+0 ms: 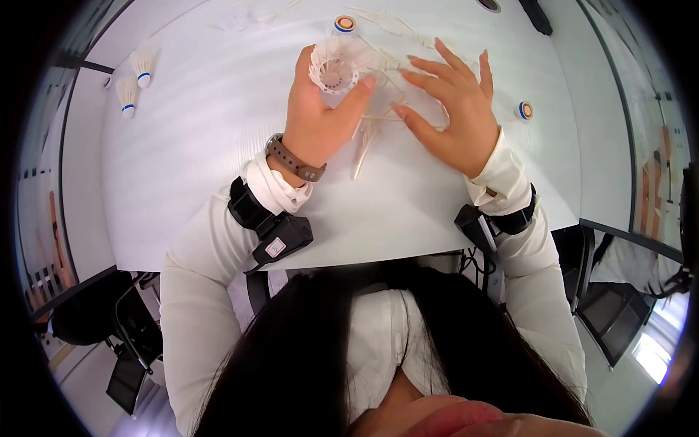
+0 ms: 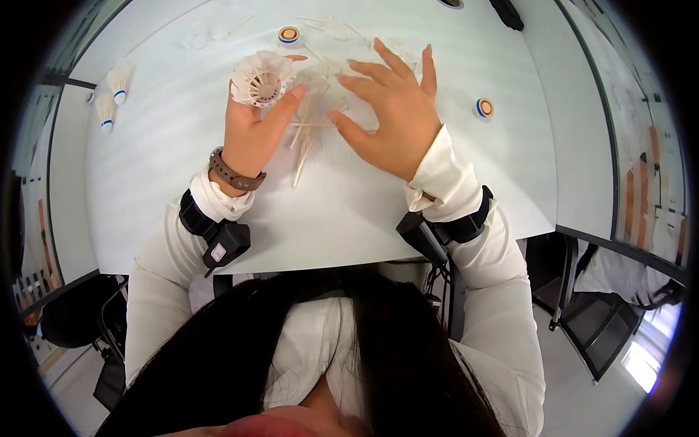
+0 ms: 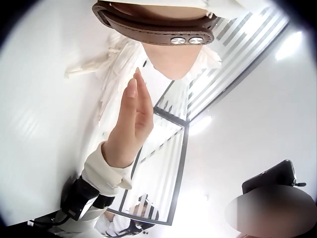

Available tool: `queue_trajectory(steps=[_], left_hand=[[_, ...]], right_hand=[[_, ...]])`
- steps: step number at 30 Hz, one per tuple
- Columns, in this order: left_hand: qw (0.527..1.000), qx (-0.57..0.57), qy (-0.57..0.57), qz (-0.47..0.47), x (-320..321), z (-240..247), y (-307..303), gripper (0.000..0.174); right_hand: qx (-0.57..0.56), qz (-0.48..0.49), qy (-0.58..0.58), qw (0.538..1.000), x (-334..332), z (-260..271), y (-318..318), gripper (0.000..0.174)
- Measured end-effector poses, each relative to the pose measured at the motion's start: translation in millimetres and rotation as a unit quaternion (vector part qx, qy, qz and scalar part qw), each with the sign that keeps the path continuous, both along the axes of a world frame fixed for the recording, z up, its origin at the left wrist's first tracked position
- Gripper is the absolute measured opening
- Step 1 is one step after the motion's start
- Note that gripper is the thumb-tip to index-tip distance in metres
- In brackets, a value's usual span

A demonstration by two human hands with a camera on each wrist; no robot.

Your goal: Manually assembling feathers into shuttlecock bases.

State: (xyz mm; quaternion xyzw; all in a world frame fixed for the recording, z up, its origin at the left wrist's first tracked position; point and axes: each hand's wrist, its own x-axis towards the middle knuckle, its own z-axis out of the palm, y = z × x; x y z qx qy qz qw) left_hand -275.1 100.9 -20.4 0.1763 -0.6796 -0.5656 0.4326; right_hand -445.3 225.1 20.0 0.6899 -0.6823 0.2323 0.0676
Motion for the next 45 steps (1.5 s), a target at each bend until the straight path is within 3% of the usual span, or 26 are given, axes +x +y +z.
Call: queue_trajectory(steps=[7,12,17,29,45], left_hand=[[1.0,0.014,-0.012,0.017,-0.5,-6.3,-6.3,0.045],[1.0,0.007,0.003,0.013,-1.3,-5.7,-3.9,0.038],[0.998,0.057,0.025,0.01,-3.6,-15.2,-9.4,0.044],[0.988,0.145,0.039,0.018,-3.4,13.2,1.8,0.033],[0.989,0.136,0.052,0.024,-4.9,10.0,-0.1,0.026]], right_hand=[[0.034,0.054,-0.003,0.998,3.1,-3.1,2.0,0.046],[0.008,0.042,-0.012,0.999,0.5,-2.6,1.0,0.045],[0.076,0.144,-0.076,0.984,3.2,8.8,2.5,0.027],[0.111,0.243,-0.09,0.959,6.3,8.8,-0.1,0.048],[0.085,0.253,-0.101,0.959,6.1,2.4,-1.3,0.044]])
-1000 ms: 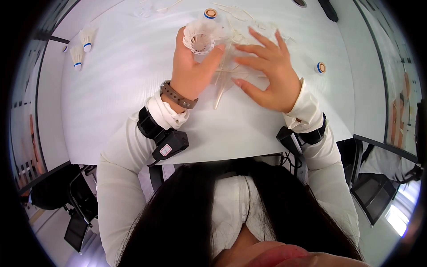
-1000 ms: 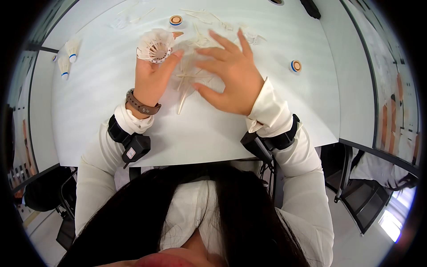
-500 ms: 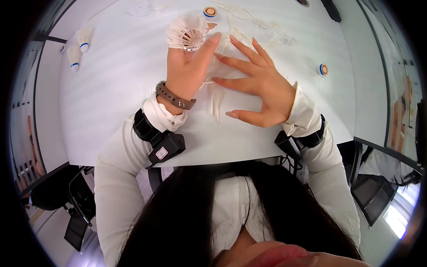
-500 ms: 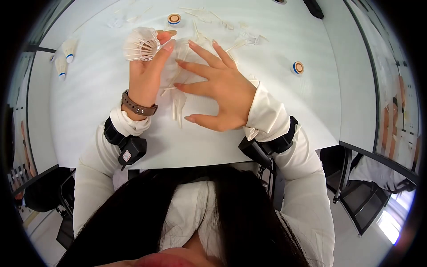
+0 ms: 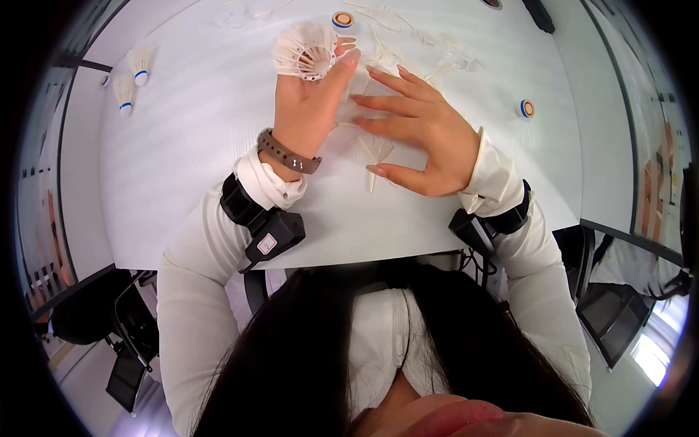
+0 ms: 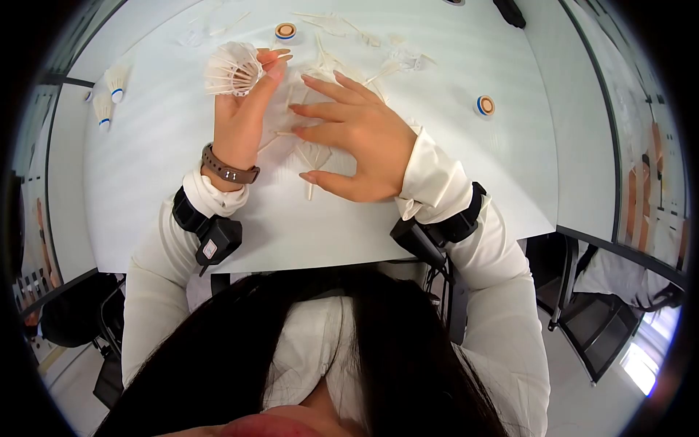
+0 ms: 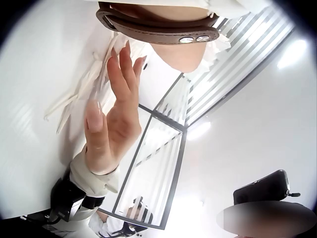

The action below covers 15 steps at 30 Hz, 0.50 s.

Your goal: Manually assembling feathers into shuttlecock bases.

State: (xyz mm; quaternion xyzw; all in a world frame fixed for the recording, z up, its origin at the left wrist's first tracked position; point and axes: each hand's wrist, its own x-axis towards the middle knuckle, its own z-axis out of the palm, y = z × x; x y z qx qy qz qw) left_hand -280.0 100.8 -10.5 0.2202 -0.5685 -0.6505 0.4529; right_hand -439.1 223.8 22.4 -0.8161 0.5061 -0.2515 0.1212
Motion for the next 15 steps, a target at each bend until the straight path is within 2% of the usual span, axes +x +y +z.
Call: queue_trajectory(steps=[3,6,15], left_hand=[[1.0,0.001,-0.004,0.003,0.3,-4.1,-1.0,0.025],[1.0,-0.002,-0.003,0.0,0.4,-1.9,-1.0,0.025],[1.0,0.004,0.01,-0.004,-0.4,-3.5,-1.0,0.028]], right_hand=[[-0.015,0.011,0.012,1.0,1.0,3.4,-0.4,0.047],[0.026,0.027,-0.015,0.999,3.2,3.8,-0.4,0.053],[0.019,0.02,-0.021,0.999,4.6,3.3,0.3,0.048]])
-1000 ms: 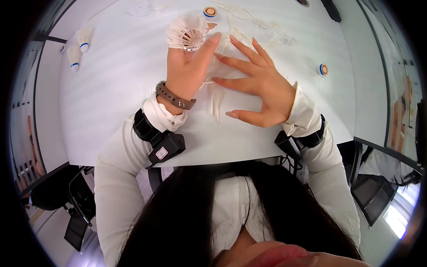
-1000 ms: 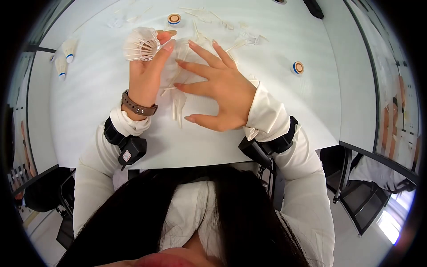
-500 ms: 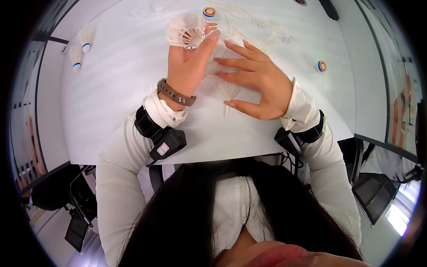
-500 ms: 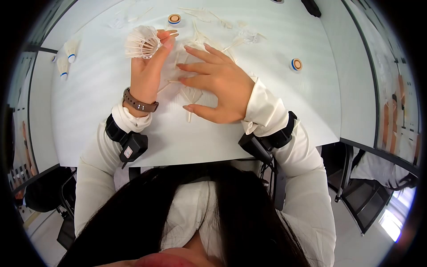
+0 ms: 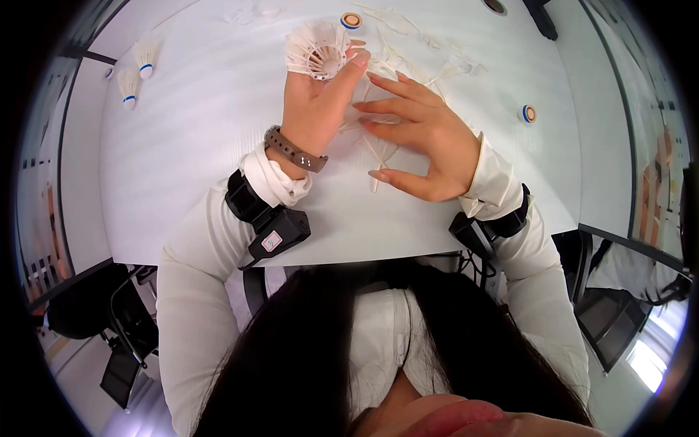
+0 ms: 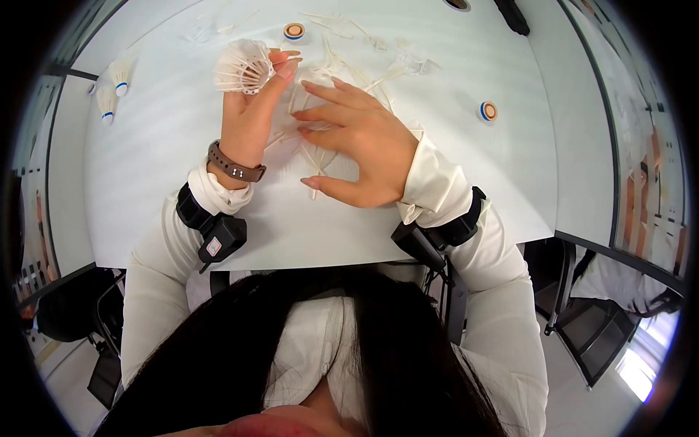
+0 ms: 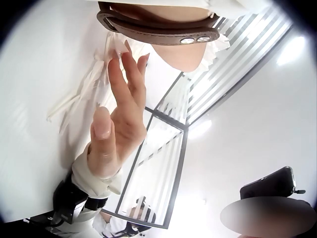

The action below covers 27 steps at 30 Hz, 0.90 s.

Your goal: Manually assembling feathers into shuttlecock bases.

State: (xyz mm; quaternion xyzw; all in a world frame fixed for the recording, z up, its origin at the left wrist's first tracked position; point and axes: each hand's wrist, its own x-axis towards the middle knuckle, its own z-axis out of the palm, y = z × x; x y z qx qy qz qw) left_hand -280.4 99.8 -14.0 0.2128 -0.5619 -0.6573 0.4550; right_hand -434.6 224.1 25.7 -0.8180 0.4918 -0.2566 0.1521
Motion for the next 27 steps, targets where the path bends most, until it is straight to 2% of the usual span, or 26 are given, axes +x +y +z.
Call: queue_trajectory(steps=[2,9,15,18,19,22,27], left_hand=[[1.0,0.011,0.025,-0.005,-2.2,-2.4,-1.9,0.033],[0.999,0.003,0.006,-0.035,0.6,1.1,-3.0,0.032],[1.0,-0.001,0.009,-0.029,0.3,-1.8,-3.7,0.034],[1.0,0.001,-0.002,-0.016,0.9,-0.4,-1.6,0.032],[1.0,-0.009,-0.006,-0.005,1.0,-0.7,-0.1,0.03],[0.999,-0.026,-0.004,0.023,2.6,-3.6,1.3,0.029],[0.998,-0.046,-0.009,0.046,-0.8,-0.1,-1.2,0.033]], right_hand=[[-0.011,-0.005,-0.002,1.0,-0.5,1.5,0.3,0.041],[-0.029,0.002,-0.05,0.998,-2.5,0.6,-2.0,0.032],[-0.119,-0.078,-0.116,0.983,-1.4,-5.2,-3.4,0.008],[-0.11,-0.127,-0.156,0.973,-1.8,-6.8,-1.4,0.007],[-0.128,-0.153,-0.157,0.967,-1.6,-8.9,-0.9,0.011],[-0.054,-0.214,-0.21,0.953,-1.2,1.9,1.8,0.015],[-0.021,-0.245,-0.313,0.917,-3.2,-1.2,-0.6,0.023]])
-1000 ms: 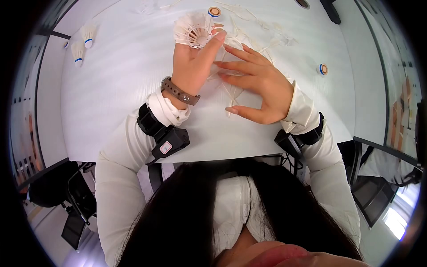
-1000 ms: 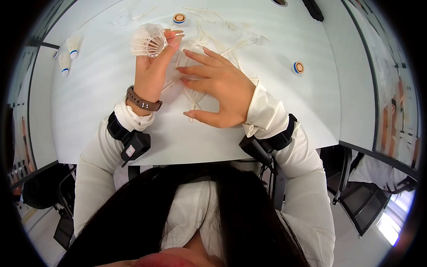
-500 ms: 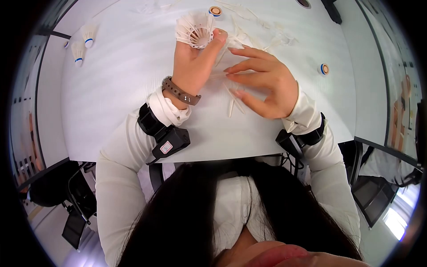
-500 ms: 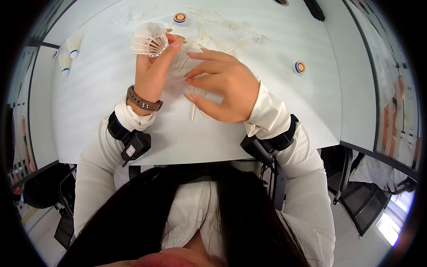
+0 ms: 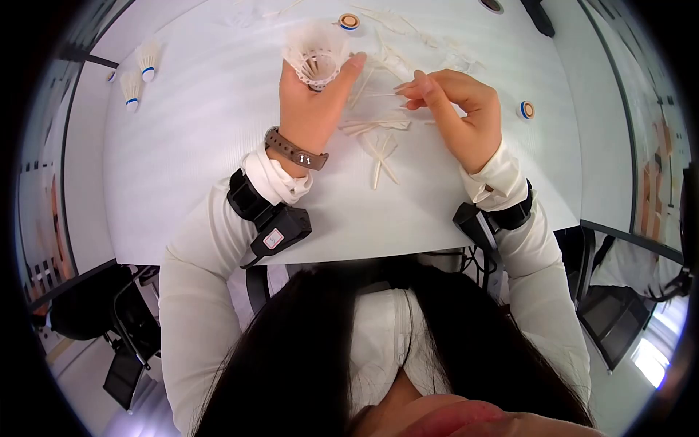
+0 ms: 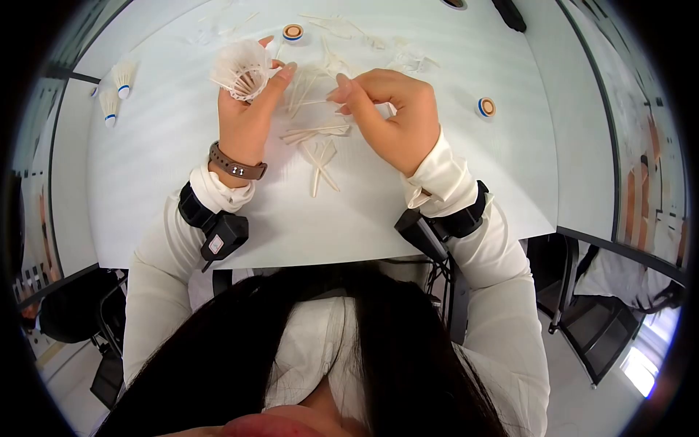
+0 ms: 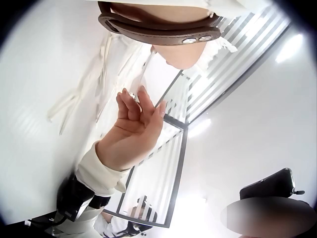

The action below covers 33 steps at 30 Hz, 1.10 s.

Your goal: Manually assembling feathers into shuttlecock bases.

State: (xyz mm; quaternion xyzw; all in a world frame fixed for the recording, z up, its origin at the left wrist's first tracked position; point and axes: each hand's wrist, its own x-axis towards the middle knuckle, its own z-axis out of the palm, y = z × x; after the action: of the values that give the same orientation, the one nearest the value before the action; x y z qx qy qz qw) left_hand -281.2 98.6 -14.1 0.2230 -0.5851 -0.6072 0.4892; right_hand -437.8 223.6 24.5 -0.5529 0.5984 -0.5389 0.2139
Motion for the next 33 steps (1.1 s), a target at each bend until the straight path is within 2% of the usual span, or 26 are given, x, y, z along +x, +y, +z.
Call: queue_trajectory(steps=[2,5,11,14,17,20,23,24,27,33], left_hand=[[0.999,0.018,-0.045,0.001,1.4,6.5,2.2,0.033],[0.994,0.038,-0.094,-0.038,7.1,10.7,3.8,0.044],[0.992,-0.001,-0.121,-0.048,5.2,7.7,6.1,0.037],[0.995,-0.022,-0.085,-0.039,3.7,3.5,6.4,0.034],[0.994,-0.021,-0.076,-0.069,6.0,5.6,6.5,0.031],[0.989,0.003,-0.121,-0.087,8.1,6.6,5.3,0.031],[0.984,0.031,-0.141,-0.1,10.6,14.0,3.9,0.032],[0.986,0.03,-0.132,-0.101,10.6,15.9,4.7,0.033],[0.988,0.017,-0.114,-0.107,12.8,18.3,6.2,0.034],[0.988,-0.019,-0.062,-0.14,7.9,14.8,11.8,0.034]], right_hand=[[0.029,-0.008,-0.088,0.996,1.2,0.2,-1.4,0.026],[0.038,-0.019,-0.128,0.991,0.7,1.6,-2.5,0.03],[0.042,-0.024,-0.153,0.987,-4.4,5.2,-2.0,0.033],[0.045,-0.032,-0.162,0.985,-7.0,6.4,-2.8,0.035],[0.086,-0.04,-0.162,0.982,-10.3,13.1,-1.3,0.037],[0.096,-0.048,-0.194,0.975,-14.2,8.5,-1.7,0.034],[0.039,-0.062,-0.213,0.974,-7.1,13.0,-3.5,0.038],[0.056,-0.071,-0.215,0.972,-7.3,14.6,-4.0,0.039],[0.136,-0.039,-0.166,0.976,-4.7,18.5,-3.9,0.037],[0.141,-0.017,-0.235,0.962,-2.3,6.9,-3.6,0.022]])
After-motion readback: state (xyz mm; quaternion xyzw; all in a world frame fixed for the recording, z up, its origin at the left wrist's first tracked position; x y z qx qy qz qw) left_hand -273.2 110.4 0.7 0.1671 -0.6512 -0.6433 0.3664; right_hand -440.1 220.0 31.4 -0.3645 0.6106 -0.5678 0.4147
